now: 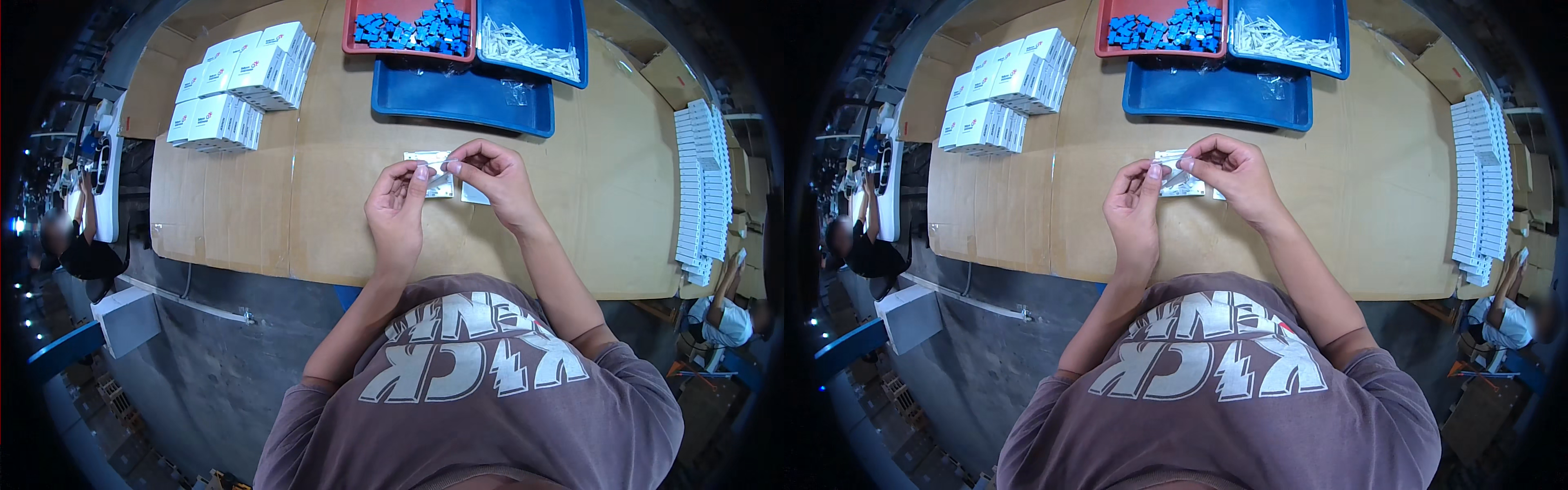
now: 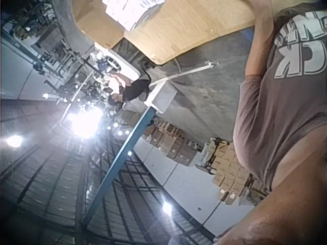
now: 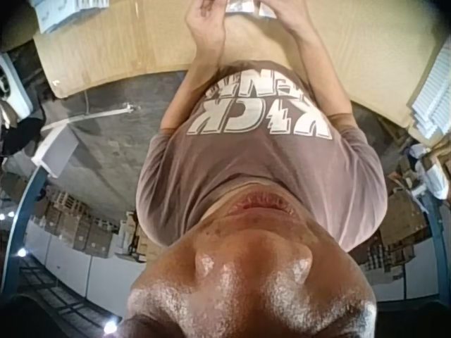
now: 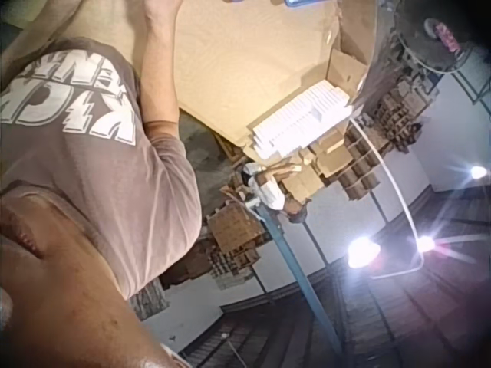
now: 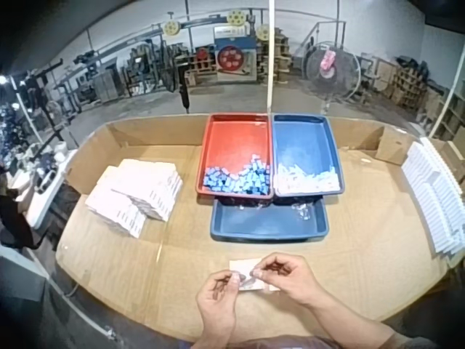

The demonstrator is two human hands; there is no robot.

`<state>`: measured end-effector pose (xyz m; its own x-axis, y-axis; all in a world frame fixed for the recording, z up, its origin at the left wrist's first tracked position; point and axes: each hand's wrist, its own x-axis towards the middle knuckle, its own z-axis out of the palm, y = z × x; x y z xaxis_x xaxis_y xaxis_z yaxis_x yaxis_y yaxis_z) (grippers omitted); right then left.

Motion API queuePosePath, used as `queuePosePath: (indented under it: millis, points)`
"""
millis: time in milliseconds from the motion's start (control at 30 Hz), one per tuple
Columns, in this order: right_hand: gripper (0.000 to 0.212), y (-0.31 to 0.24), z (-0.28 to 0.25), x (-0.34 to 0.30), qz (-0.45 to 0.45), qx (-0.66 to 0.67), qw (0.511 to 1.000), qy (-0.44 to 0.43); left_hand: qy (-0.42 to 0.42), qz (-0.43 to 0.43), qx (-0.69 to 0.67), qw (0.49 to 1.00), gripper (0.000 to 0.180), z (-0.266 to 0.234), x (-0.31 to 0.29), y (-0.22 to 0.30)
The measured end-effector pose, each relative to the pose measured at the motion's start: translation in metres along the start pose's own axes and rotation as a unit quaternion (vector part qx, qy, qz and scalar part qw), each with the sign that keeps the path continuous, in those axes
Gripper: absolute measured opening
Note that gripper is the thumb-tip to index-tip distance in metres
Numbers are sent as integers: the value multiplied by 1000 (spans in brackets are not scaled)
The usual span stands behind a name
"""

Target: Packing small electronic or plastic components into a retail box.

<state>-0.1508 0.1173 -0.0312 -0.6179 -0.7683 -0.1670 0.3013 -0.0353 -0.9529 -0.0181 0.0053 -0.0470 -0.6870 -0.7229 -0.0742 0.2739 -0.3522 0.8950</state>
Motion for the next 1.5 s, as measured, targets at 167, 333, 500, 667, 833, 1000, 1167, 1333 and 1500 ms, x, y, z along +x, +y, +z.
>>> queuePosePath:
  millis: [167,333,500,667,833,1000,1167,1333,1500]
  points:
    - [10,2,3,-1,-24,-10,999,-19,-5,26,-17,1000,17,0,-3,-3]
    - [10,-6,12,-2,-20,-19,1000,-12,8,-4,-33,999,16,1,-3,1]
    - [10,-6,14,-1,-21,-10,999,-26,-10,19,-10,1000,15,-3,-3,2]
    - [10,-2,24,-2,-15,18,999,-29,1,34,-23,999,15,-1,-6,4]
    - [8,-3,26,-3,-26,8,999,-32,-14,3,-9,1000,17,-8,-5,4]
    - [8,-1,26,-2,-29,13,999,-36,-24,-11,-23,999,17,-7,-5,9]
    - [9,5,20,-3,-44,7,998,-52,-46,16,-12,999,15,-7,-4,6]
    - [8,4,24,-2,-35,17,998,-43,-50,9,-27,998,12,-6,-4,8]
    - [7,1,19,0,-21,27,998,-44,-51,2,-29,998,10,-9,1,10]
